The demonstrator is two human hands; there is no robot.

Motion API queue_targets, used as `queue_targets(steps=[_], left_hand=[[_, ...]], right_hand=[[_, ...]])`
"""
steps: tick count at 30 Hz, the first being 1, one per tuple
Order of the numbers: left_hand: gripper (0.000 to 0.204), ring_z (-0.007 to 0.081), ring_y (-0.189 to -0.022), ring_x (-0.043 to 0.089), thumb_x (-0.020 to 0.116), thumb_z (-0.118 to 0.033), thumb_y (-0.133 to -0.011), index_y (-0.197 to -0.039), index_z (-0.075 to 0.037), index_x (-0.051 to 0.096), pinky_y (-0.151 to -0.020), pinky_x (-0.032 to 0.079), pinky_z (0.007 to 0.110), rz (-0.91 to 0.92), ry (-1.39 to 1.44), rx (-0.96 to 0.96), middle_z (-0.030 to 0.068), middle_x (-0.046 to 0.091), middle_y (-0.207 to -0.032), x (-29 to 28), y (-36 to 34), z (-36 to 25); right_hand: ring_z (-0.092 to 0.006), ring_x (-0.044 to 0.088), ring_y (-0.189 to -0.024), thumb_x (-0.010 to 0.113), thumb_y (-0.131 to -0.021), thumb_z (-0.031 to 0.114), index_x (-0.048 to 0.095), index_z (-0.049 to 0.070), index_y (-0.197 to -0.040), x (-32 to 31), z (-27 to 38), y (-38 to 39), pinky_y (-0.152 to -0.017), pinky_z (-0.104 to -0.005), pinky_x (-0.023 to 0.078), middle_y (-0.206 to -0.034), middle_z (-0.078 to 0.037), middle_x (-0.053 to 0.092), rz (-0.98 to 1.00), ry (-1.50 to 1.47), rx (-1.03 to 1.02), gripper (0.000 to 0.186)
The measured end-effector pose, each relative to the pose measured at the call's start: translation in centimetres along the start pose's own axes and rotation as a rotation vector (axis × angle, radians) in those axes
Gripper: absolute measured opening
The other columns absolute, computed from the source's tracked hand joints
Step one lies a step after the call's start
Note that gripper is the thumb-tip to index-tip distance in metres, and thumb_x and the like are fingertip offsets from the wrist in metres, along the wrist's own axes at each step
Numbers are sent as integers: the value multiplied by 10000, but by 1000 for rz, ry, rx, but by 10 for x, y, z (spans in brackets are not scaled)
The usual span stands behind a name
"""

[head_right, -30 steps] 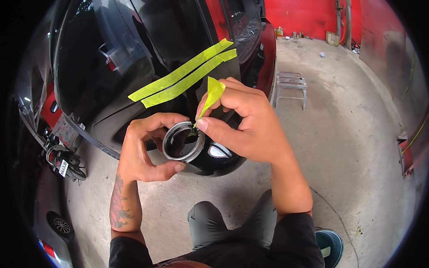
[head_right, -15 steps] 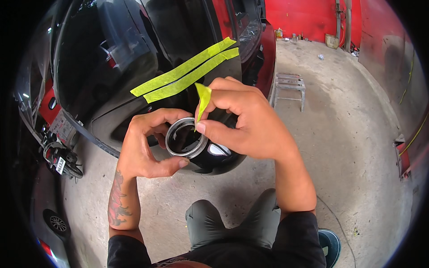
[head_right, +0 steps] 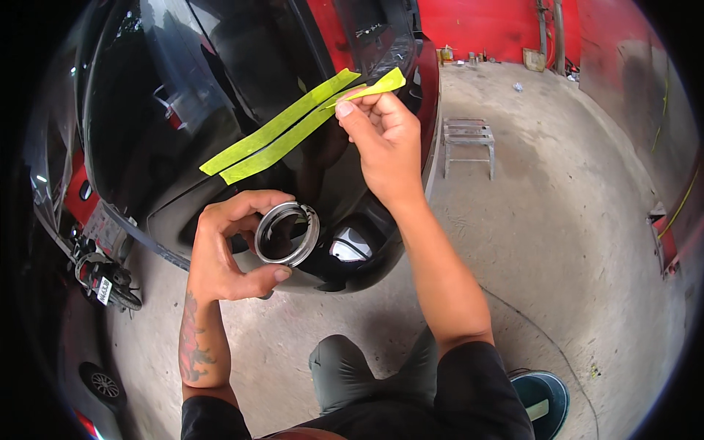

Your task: The person peels masking tape from a small container and uses a small spreader to mix black paint within it. Then, standing at the rear of a vehicle, they use the spreader to apply the paint into a narrow gap on the car's body panels.

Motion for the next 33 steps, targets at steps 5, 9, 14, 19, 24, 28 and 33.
queue_targets(steps=[5, 9, 14, 19, 24, 28, 33], left_hand=[[636, 116, -672, 662, 850, -199, -526, -1117, -28, 689, -559, 465, 229, -2, 2, -13, 32, 728, -913, -1, 0, 2], [641, 113, -696, 673, 848, -199, -526, -1122, -29, 687, -567, 475, 225, -3, 24, -18, 33, 732, -913, 1, 0, 3], [653, 115, -732, 690, 850, -203, -523, -1131, -28, 687, -580, 487, 221, -7, 24, -9, 34, 738, -920, 0, 1, 2], [658, 115, -717, 689, 851, -205, -521, -1135, -33, 688, -579, 484, 220, -8, 20, -4, 32, 738, -925, 0, 1, 3], [660, 114, -696, 685, 851, -209, -521, -1138, -38, 690, -574, 480, 221, -4, -17, -12, 30, 736, -926, -1, 1, 2], [664, 115, -696, 685, 850, -213, -519, -1139, -37, 689, -572, 481, 224, -2, -11, -2, 31, 736, -925, 0, 1, 3], [667, 120, -696, 687, 850, -215, -517, -1139, -36, 689, -572, 483, 227, -2, -12, -1, 34, 737, -929, 0, 2, 2]], right_hand=[[-77, 574, -823, 649, -978, 135, 643, 19, -1063, 3, -2, 2, -701, -229, 442, -934, -39, 661, -50, -36, -65, 144], [-68, 570, -820, 659, -974, 146, 651, 29, -1067, 3, -1, 3, -695, -225, 431, -929, -24, 658, -43, -9, -63, 150], [-65, 570, -834, 666, -972, 147, 655, 24, -1061, 7, -1, 5, -706, -223, 431, -926, -19, 652, -37, 2, -42, 153], [-82, 583, -876, 667, -970, 134, 651, 10, -1059, 7, -3, 5, -775, -239, 460, -947, -26, 648, -34, 5, -42, 153], [-95, 593, -898, 661, -973, 123, 648, 4, -1057, 9, -4, 3, -822, -258, 472, -960, -27, 647, -32, 13, -58, 147], [-92, 593, -900, 660, -974, 124, 646, 4, -1057, 9, -2, 3, -819, -254, 472, -963, -25, 649, -34, 33, -55, 146], [-86, 595, -897, 663, -975, 132, 647, 9, -1063, 7, -4, 4, -812, -246, 472, -965, -20, 650, -51, 16, -34, 152]])
Point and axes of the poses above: each hand's wrist, its own y-axis away from the middle knuckle, its own x-axis out of the palm, z = x × y, the point moved 9 cm from there along -y, towards the middle knuckle
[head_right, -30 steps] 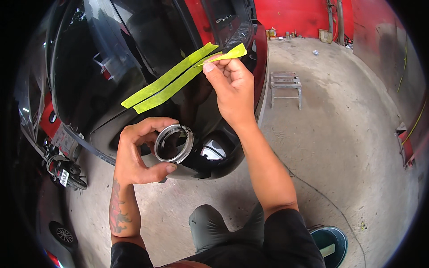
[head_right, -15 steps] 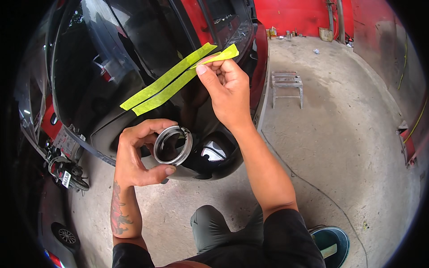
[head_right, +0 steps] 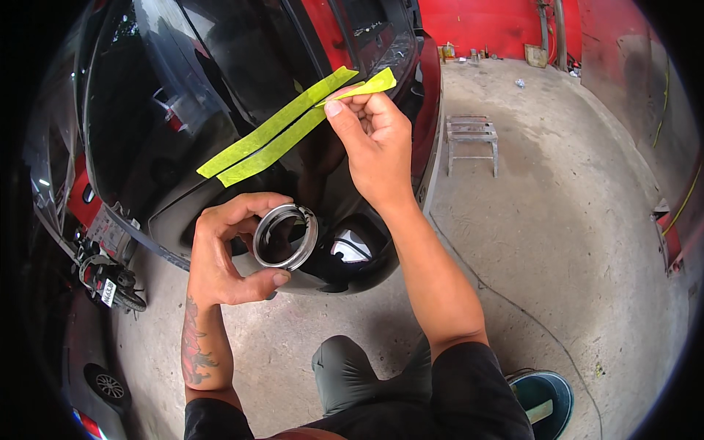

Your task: The person peels masking tape from a small container and uses a small spreader to mix black paint within it. Then, standing at the rear of a vehicle, they use the spreader to apply the paint into a narrow gap on the car's body panels.

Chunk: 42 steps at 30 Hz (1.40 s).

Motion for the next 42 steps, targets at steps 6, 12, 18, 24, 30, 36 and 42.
queue_targets(steps=[6, 12, 18, 24, 30, 36, 42], left_hand=[[672, 121, -694, 685, 852, -220, -514, -1140, -37, 690, -574, 485, 229, -5, 0, -11, 34, 738, -929, 0, 0, 0], [664, 116, -689, 678, 850, -220, -512, -1133, -42, 695, -572, 478, 227, -8, -7, -12, 29, 735, -919, -1, 0, -1], [663, 113, -691, 675, 849, -218, -512, -1133, -43, 696, -572, 475, 225, -7, 10, -10, 26, 734, -921, 1, -1, 0], [663, 116, -695, 676, 849, -215, -514, -1134, -39, 694, -573, 476, 227, -9, -4, -15, 28, 734, -924, -2, 1, -2], [665, 118, -695, 678, 853, -214, -511, -1133, -39, 693, -575, 480, 228, -8, -2, -14, 30, 733, -927, -1, 0, -2], [659, 118, -693, 677, 852, -207, -512, -1129, -40, 693, -571, 479, 230, -8, 5, -11, 31, 730, -922, 1, -1, -1], [658, 117, -688, 675, 850, -205, -514, -1131, -39, 692, -569, 477, 230, -4, 0, -6, 29, 731, -921, 0, -1, -2]], right_hand=[[-84, 594, -892, 664, -975, 133, 648, 16, -1066, 1, -1, 1, -801, -241, 469, -962, -16, 651, 5, -2, -13, 149], [-78, 587, -880, 663, -974, 134, 650, 18, -1064, 0, 1, 0, -775, -232, 457, -955, -15, 649, -18, 1, 4, 147], [-57, 570, -827, 660, -973, 138, 649, 19, -1065, -3, 0, 0, -685, -214, 409, -921, -14, 652, -24, 0, -42, 151], [-53, 539, -774, 659, -971, 135, 649, 19, -1065, -1, 2, -1, -661, -218, 399, -904, -21, 651, -38, -36, -46, 149], [-51, 535, -768, 663, -970, 138, 651, 21, -1065, -2, 2, -2, -658, -218, 394, -901, -21, 652, -32, -40, -45, 151], [-60, 568, -828, 666, -969, 138, 652, 17, -1066, -1, 1, 1, -699, -219, 416, -920, -17, 652, -23, -24, -9, 156], [-82, 582, -888, 662, -970, 119, 651, 13, -1066, 1, 0, 1, -795, -236, 452, -959, -19, 645, 10, -39, -24, 144]])
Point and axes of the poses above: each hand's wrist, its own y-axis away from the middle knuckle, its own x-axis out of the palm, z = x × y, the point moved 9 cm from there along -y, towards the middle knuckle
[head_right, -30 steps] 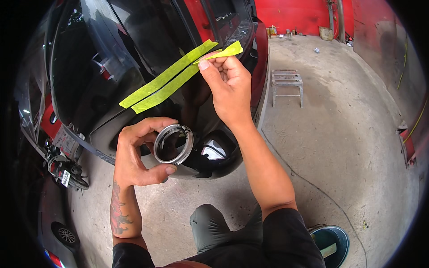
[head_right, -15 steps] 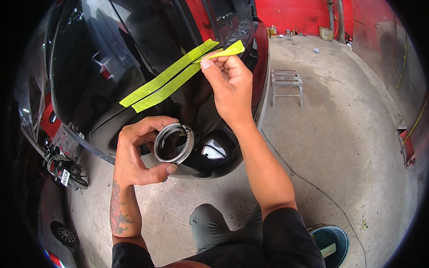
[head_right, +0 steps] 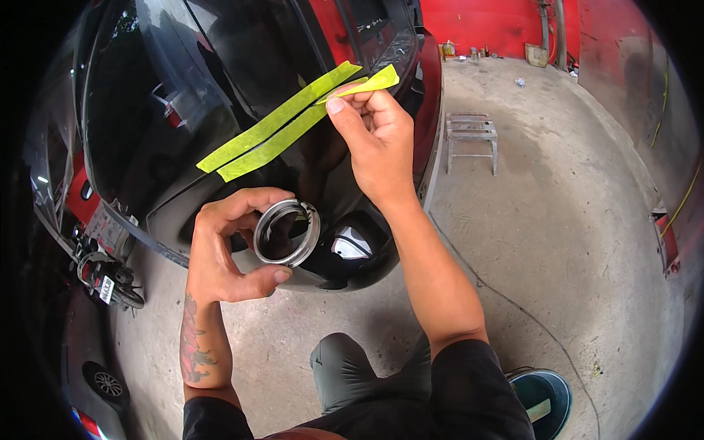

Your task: The person peels masking tape from a small container and uses a small spreader to mix black paint within it. Then, standing at the rear of a vehicle, they use the spreader to apply the paint into a narrow gap on the car's body panels.

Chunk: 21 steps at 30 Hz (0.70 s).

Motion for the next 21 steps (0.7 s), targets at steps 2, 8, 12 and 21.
queue_targets(steps=[2, 8, 12, 21], left_hand=[[658, 118, -692, 679, 850, -202, -516, -1132, -38, 690, -570, 478, 228, 1, -2, -2, 28, 731, -922, 0, 0, 0], [747, 149, -809, 718, 819, -251, -490, -1176, 4, 671, -694, 555, 244, 33, -41, -56, 67, 730, -975, 2, 0, 2], [652, 117, -713, 690, 851, -204, -525, -1133, -35, 688, -570, 481, 225, 4, 3, 2, 31, 733, -930, 0, 0, -1], [744, 153, -817, 720, 822, -243, -495, -1180, 6, 668, -693, 559, 244, 41, -41, -50, 67, 726, -991, 2, 0, 3]], right_hand=[[-81, 581, -887, 661, -970, 118, 650, 13, -1066, 0, 0, 0, -792, -236, 450, -957, -19, 645, 0, 11, 6, 142], [-55, 570, -847, 673, -966, 110, 656, 10, -1038, 0, 1, 0, -760, -217, 445, -933, -6, 649, -9, -18, -7, 125], [-32, 564, -809, 689, -960, 105, 660, 7, -1005, 2, 2, 0, -730, -199, 443, -914, 2, 656, -26, -60, -22, 111], [-35, 563, -808, 689, -959, 104, 662, 10, -1001, 0, 2, 0, -727, -200, 443, -916, -2, 659, -40, -46, -31, 107]])
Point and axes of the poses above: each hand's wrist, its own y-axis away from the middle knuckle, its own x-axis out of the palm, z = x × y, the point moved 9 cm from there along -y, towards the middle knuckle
